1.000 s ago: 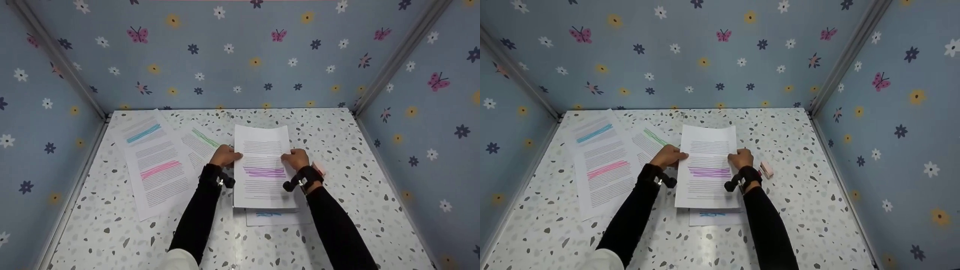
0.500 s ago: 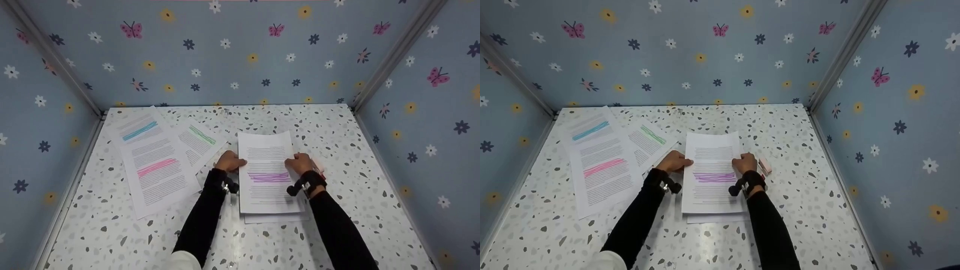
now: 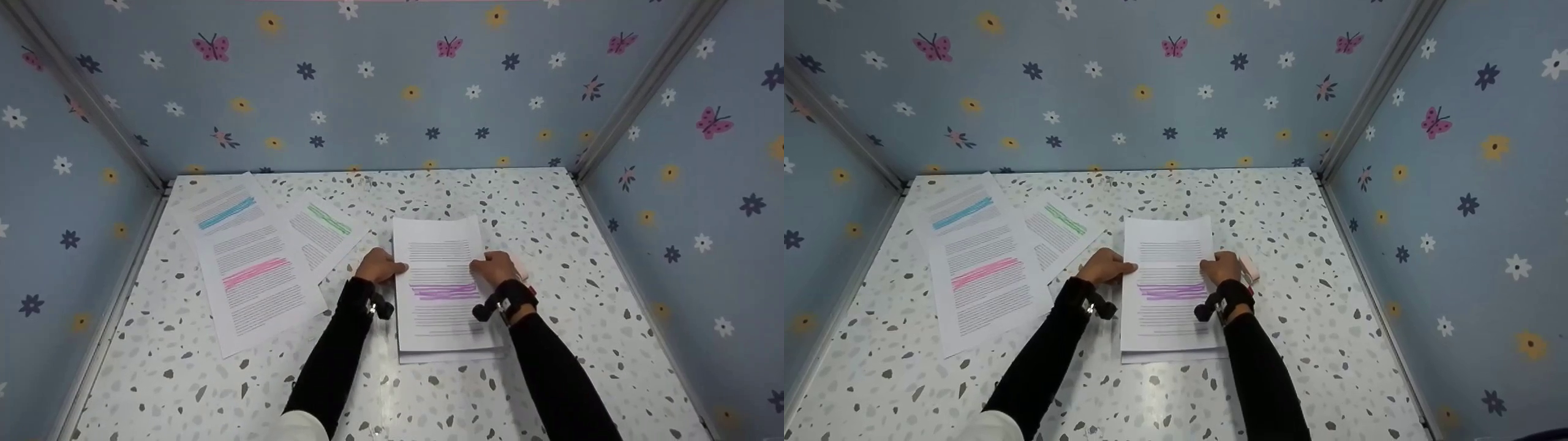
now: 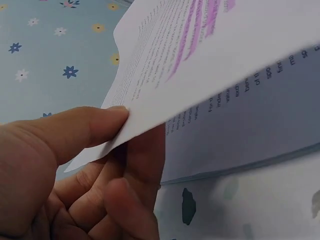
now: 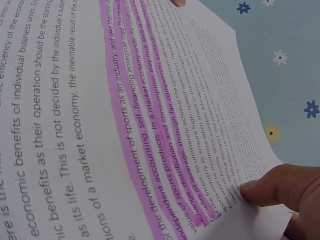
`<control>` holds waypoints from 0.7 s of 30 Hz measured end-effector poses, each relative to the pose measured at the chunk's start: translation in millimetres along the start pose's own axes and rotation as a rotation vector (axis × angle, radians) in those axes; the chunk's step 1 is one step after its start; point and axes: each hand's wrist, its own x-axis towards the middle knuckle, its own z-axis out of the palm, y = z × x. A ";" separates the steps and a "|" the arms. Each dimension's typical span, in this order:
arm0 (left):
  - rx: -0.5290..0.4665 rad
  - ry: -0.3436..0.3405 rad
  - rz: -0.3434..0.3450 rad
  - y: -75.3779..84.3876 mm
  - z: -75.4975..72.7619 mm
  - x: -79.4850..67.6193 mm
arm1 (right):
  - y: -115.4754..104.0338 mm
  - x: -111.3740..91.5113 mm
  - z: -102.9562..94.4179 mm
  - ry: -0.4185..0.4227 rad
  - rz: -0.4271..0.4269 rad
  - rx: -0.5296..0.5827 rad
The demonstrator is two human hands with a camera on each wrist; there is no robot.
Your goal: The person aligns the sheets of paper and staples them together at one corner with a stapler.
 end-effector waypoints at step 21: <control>0.141 0.039 -0.056 -10.8 18.8 -1.1 | 14.9 -4.4 11.6 0.120 -0.162 0.011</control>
